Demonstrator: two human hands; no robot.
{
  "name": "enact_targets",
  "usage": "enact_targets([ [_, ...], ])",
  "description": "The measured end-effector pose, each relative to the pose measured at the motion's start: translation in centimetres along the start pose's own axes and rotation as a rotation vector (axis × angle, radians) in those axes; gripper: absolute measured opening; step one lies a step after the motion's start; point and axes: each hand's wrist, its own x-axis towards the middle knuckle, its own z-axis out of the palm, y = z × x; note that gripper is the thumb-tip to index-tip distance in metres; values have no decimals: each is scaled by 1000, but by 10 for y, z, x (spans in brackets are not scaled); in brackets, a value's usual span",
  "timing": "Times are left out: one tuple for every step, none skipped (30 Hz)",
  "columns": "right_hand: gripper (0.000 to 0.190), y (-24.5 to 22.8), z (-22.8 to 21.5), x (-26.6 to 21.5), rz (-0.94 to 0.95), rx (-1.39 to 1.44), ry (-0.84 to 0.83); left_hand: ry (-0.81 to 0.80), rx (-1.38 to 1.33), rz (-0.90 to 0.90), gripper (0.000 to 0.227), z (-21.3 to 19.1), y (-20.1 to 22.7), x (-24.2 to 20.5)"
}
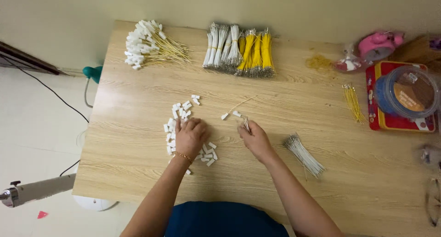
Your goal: Manually assemble small plastic connectors onto wire terminals at a factory workstation.
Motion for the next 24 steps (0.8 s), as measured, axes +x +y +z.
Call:
enact_targets([
  [8, -10, 1, -10, -8, 1, -1, 8, 3, 0, 26, 1, -1, 6],
  [6, -19, 2, -20, 11, 101, 10, 23, -5, -30, 26, 1, -3, 13],
  [5, -29, 3, -30, 31, 202, 21, 38, -13, -60, 27, 2, -6, 20],
  [5, -42, 3, -39, 23, 201, 21, 46, -13, -59, 27, 9, -13, 33],
  [5, -56, 2, -48, 46, 192, 0, 43, -3, -86, 28, 16, -19, 46],
  [8, -68, -1, -58, 70, 183, -12, 41, 2, -107, 29, 25, -22, 62],
  [8, -70, 1, -60, 61, 182, -3, 50, -3, -99, 29, 30, -32, 70],
  [9, -73, -1, -62, 45, 181, -32, 0, 33, -99, 33, 38, -36, 84],
  [9, -76, -3, -63, 29, 179, -62, -49, 71, -98, 36, 46, -39, 98],
  [9, -85, -1, -70, 19, 178, -35, -38, 58, -75, 36, 46, -39, 105],
  [7, -93, 1, -75, 29, 235, -10, -96, 117, -94, 33, 47, -38, 112],
  [5, -101, 2, -82, 40, 291, 20, -155, 173, -109, 32, 49, -35, 119],
  [5, -87, -2, -74, 30, 290, 52, -145, 158, -81, 32, 37, -31, 124],
  [11, -72, -5, -68, 80, 143, 4, -193, 91, -91, 31, 25, -27, 124],
  [18, -57, -9, -61, 133, -3, -44, -243, 25, -101, 33, 13, -25, 125],
  [18, -54, -11, -61, 139, 1, -24, -249, 18, -81, 33, 11, -23, 127],
  [17, -51, -13, -60, 88, -22, -29, -260, -139, -235, 37, 11, -23, 128],
  [18, -46, -11, -61, 38, -46, -41, -274, -292, -395, 40, 10, -25, 124],
  [18, -44, -11, -61, 45, -42, -28, -283, -295, -382, 40, 15, -29, 121],
  [17, -42, -9, -62, 45, -45, -29, -274, -208, -294, 36, 19, -33, 116],
  [17, -40, -8, -63, 46, -49, -31, -263, -121, -205, 31, 23, -39, 112],
  [17, -45, -7, -66, 49, -48, -22, -267, -125, -198, 31, 18, -37, 109],
  [16, -51, -5, -69, 63, -7, -17, -246, -96, -201, 29, 12, -37, 106],
  [15, -57, -3, -72, 72, 33, -17, -222, -65, -210, 26, 5, -37, 102],
])
